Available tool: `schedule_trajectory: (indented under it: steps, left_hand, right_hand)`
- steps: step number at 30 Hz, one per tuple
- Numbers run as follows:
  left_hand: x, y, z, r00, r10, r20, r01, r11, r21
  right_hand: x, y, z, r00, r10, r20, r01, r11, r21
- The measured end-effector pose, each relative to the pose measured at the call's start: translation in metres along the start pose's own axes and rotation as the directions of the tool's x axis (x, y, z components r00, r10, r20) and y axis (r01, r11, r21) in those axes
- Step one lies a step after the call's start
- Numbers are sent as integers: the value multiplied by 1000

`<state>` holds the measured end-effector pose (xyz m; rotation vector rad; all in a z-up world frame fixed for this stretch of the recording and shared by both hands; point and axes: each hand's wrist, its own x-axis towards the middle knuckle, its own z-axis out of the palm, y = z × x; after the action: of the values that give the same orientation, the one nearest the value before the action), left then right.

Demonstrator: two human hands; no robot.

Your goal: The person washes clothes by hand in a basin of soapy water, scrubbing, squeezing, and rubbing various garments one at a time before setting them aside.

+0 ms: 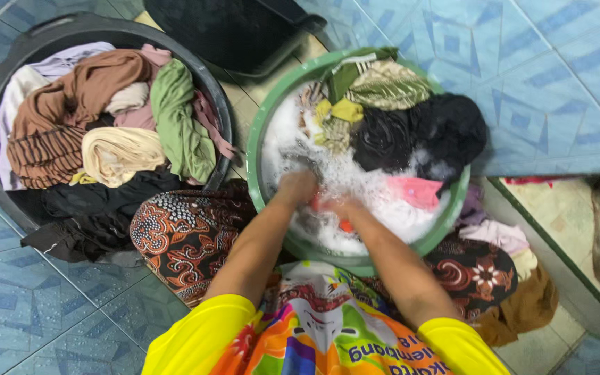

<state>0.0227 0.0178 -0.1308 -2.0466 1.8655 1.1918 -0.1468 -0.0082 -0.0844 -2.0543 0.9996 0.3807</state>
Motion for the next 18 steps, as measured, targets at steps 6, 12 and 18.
schedule_trajectory:
  steps: [6, 12, 18]
  left_hand:
    - [-69, 5, -70, 956, 293, -29, -293, 939, -180]
    - [-153, 30, -152, 847, 503, -170, -531, 805, -265]
    - [-112, 23, -139, 871, 191, -452, -287, 946, -153]
  right_hand:
    - [-76, -41, -72, 960, -253, -122, 274, 939, 210]
    - [-138, -79, -143, 873, -388, -295, 424, 903, 65]
    - [-137, -56, -180, 881, -178, -439, 179, 983, -40]
